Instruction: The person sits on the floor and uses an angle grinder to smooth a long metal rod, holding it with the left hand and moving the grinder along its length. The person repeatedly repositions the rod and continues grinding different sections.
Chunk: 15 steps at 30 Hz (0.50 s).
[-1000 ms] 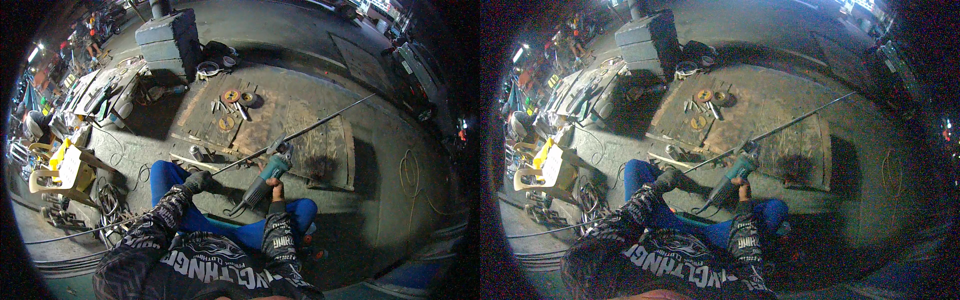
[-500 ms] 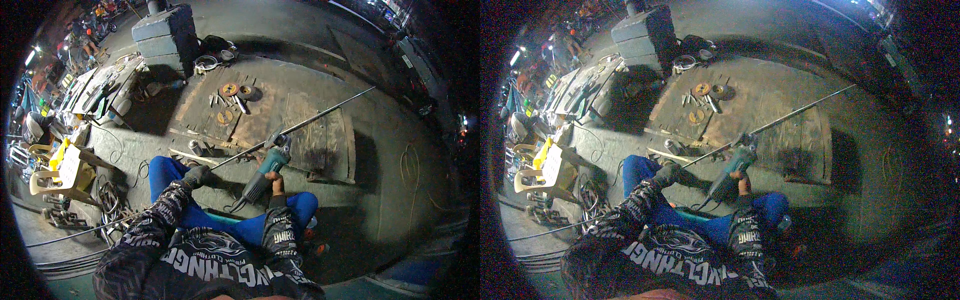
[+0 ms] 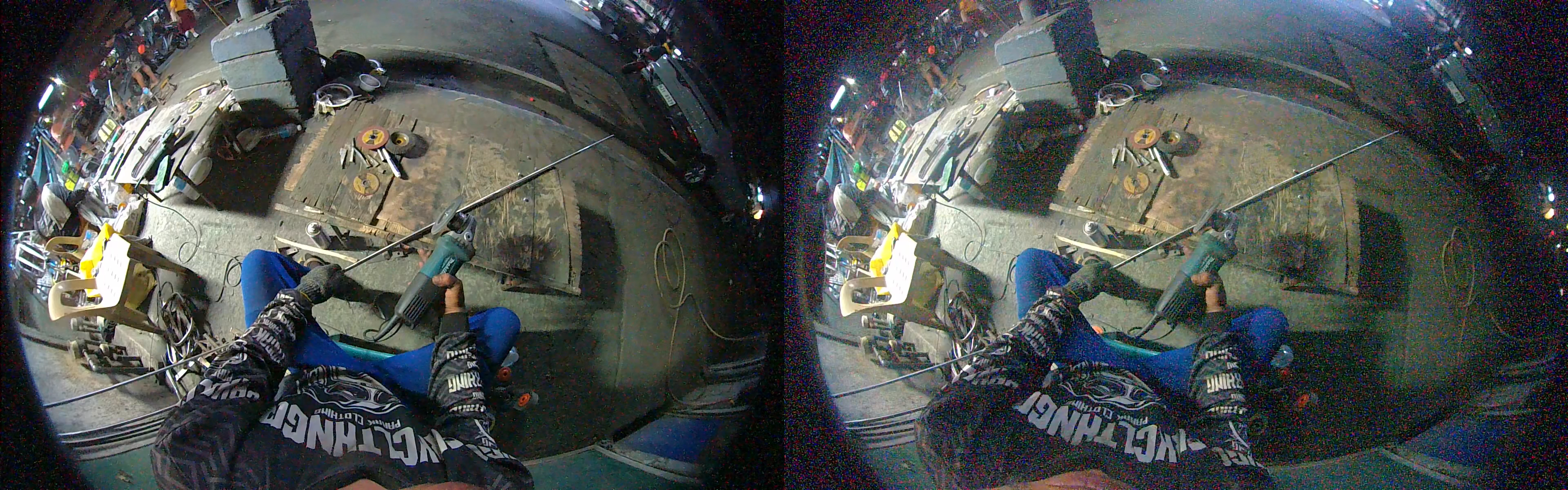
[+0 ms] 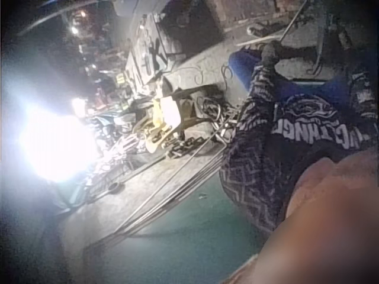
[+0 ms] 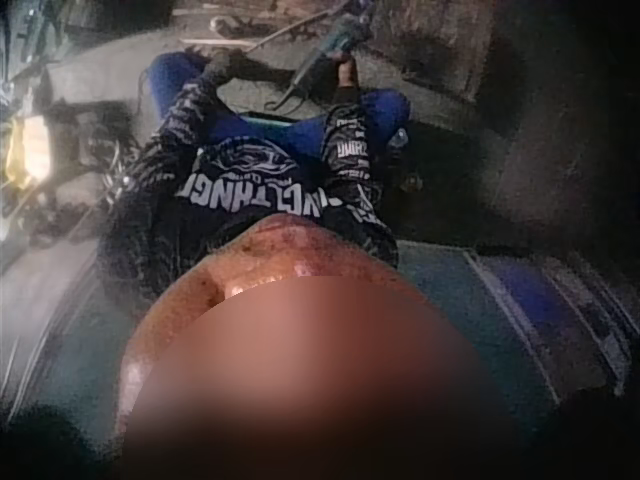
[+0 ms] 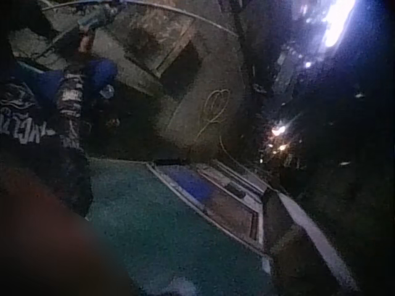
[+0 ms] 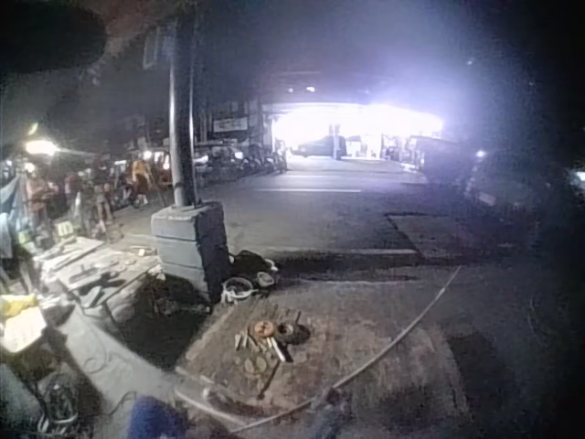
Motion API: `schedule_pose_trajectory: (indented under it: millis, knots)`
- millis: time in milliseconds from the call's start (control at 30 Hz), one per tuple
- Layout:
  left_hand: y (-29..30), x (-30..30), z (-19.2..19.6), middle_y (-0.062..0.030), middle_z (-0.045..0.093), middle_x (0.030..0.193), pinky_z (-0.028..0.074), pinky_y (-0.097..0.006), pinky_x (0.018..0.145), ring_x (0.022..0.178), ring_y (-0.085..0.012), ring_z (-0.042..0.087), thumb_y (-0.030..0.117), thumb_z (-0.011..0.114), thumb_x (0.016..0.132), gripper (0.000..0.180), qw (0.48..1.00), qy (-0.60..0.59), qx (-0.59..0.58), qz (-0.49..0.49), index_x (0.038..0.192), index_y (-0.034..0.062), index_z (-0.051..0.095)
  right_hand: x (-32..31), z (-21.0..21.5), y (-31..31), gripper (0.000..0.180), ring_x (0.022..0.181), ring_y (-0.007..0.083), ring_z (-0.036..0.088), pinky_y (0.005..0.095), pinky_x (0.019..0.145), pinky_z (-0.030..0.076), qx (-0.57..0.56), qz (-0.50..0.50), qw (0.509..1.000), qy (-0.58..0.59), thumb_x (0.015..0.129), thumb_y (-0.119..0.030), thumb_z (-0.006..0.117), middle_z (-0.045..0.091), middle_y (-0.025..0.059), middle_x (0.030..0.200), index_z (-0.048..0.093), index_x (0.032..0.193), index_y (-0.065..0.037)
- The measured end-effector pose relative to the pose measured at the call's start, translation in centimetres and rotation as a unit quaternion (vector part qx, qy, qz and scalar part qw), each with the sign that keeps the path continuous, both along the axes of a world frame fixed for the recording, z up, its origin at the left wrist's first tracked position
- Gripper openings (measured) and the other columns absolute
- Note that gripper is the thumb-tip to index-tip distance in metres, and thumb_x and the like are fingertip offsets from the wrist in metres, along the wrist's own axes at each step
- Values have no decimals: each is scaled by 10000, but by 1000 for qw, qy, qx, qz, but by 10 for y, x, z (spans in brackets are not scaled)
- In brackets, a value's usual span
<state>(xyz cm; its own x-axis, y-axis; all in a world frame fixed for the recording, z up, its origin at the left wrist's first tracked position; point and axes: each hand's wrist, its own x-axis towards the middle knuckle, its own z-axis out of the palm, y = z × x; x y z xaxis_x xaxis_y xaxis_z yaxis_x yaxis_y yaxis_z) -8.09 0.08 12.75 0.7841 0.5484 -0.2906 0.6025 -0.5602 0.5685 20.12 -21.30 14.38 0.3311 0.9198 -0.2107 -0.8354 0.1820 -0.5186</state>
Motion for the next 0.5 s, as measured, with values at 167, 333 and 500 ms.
schedule_pose_trajectory:
  millis: [167,333,500]
  knots:
    - [-3,-6,-4,-154,638,979,489,-419,791,929,-345,622,214,590,822,266,999,-3,21,-24,1055,85,592,-3,0,-5,913,1399,314,214,724,1005,251,-4,-2,1000,2,554,-133,640,266,114,1507,316,1407,-135]
    - [-4,-12,-17,-151,645,989,490,-414,804,927,-335,625,191,593,808,280,1000,-12,-28,-4,1071,96,600,-8,3,-8,913,1399,313,214,725,1006,248,-12,-6,1000,6,551,-136,642,264,115,1507,319,1405,-135]
    - [12,-5,-44,-172,643,867,489,-444,725,850,-360,627,215,601,793,183,993,-72,41,-86,881,58,632,-8,9,0,913,1400,312,213,726,1007,245,11,9,1000,8,549,-139,644,262,116,1508,323,1403,-134]
